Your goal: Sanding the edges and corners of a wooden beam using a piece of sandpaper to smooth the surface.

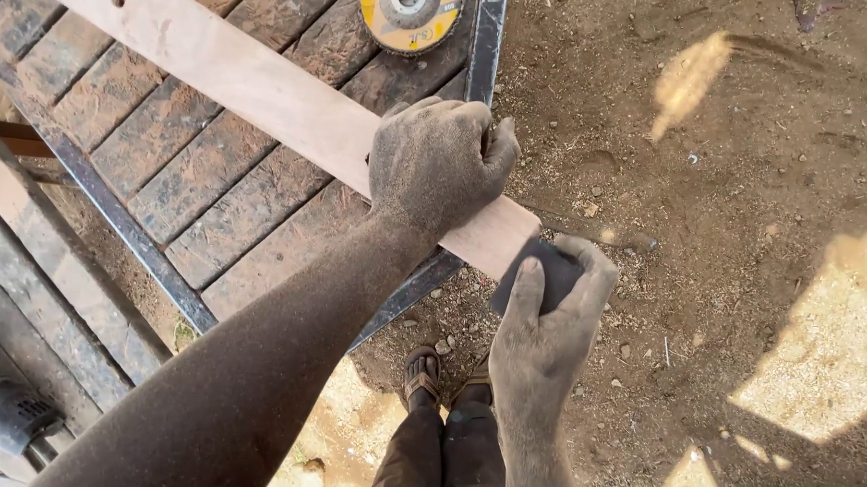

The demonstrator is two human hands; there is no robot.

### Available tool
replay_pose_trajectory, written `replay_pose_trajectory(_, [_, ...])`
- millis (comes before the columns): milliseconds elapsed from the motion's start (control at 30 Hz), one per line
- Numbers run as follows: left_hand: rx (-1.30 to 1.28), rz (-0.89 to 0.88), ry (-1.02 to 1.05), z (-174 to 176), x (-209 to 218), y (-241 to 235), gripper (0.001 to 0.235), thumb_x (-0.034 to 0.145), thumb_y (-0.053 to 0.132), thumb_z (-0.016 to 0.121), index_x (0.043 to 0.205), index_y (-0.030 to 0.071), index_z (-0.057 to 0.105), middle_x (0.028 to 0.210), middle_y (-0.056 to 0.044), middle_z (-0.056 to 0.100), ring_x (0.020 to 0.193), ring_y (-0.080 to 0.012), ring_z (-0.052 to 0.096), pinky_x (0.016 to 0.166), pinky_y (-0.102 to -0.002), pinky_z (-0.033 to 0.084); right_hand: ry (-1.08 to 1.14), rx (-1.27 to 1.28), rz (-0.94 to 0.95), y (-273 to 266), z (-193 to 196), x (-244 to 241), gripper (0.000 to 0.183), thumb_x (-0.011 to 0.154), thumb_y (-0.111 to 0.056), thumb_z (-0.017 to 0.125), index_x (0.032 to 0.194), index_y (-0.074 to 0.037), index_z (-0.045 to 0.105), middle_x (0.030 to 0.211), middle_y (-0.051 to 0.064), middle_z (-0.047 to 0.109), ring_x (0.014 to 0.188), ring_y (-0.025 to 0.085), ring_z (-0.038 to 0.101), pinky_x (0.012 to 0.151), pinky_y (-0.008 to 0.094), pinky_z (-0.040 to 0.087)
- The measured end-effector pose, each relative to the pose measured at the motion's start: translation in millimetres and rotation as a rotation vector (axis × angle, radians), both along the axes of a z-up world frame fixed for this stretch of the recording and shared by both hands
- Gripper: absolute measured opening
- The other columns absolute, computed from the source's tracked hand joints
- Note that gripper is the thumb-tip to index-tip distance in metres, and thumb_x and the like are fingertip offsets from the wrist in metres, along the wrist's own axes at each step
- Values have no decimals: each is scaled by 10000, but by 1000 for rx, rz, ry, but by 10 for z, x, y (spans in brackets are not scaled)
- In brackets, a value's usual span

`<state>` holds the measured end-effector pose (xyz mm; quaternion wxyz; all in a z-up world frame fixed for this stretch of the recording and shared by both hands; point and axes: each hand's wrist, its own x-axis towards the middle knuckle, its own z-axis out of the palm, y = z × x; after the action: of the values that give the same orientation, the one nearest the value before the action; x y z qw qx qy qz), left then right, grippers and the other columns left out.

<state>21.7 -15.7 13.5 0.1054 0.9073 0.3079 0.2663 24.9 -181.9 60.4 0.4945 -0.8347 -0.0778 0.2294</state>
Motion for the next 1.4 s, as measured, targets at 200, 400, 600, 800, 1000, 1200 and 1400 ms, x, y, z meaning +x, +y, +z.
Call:
replay_pose_trajectory(200, [59, -11, -19, -46, -24, 16, 366, 883, 300, 683, 568, 184, 536, 549, -43, 584, 565, -306, 584, 549, -468, 441, 108, 30, -44, -54, 4, -78, 269, 987, -239, 538, 1235, -158, 468, 1168, 136, 585, 815, 206, 703, 512, 308, 666])
replay_pose_trajectory(400, [17, -6, 1, 21, -17, -14, 368, 875, 286, 659, 557, 161, 522, 536, -47, 582, 543, -294, 578, 545, -458, 444, -8, -34, -6, 28, 6, 65, 271, 1022, -275, 472, 1239, -123, 417, 1251, 175, 505, 982, 265, 662, 559, 344, 700])
replay_pose_trajectory(600, [36, 0, 9, 8, -5, 14, 385, 865, 292, 677, 551, 167, 492, 527, -27, 564, 536, -269, 565, 546, -445, 454, -22, 80, -8, 92, -17, 187, 246, 1007, -210, 505, 1225, -122, 434, 1247, 150, 512, 996, 229, 621, 539, 323, 680])
replay_pose_trajectory(800, [49, 21, 22, -29, -12, -13, 375, 865, 291, 673, 550, 168, 509, 528, -35, 564, 550, -284, 575, 558, -450, 454, 158, 66, -27, -86, 7, -1, 287, 990, -238, 522, 1259, -145, 477, 1165, 129, 602, 849, 204, 679, 549, 312, 654])
replay_pose_trajectory(1000, [8, 18, 58, 13, -2, -24, 387, 881, 302, 651, 548, 163, 510, 544, -39, 598, 573, -295, 600, 555, -467, 457, 49, -17, -8, -26, -24, -1, 334, 1008, -301, 477, 1263, -99, 402, 1282, 194, 478, 995, 294, 661, 572, 354, 713])
replay_pose_trajectory(1200, [30, 1, 64, -5, 2, 29, 398, 890, 312, 681, 568, 179, 489, 533, -2, 567, 536, -254, 572, 552, -445, 464, -110, 102, 44, 79, -107, 214, 279, 1011, -225, 488, 1246, -95, 416, 1206, 145, 518, 955, 217, 623, 538, 300, 651])
replay_pose_trajectory(1400, [-10, 25, 125, -32, -5, -15, 388, 908, 330, 625, 571, 171, 517, 552, -16, 607, 561, -288, 587, 587, -470, 468, 119, 73, 21, -106, -73, 4, 289, 998, -291, 514, 1245, -158, 442, 1231, 166, 549, 901, 243, 692, 530, 321, 695])
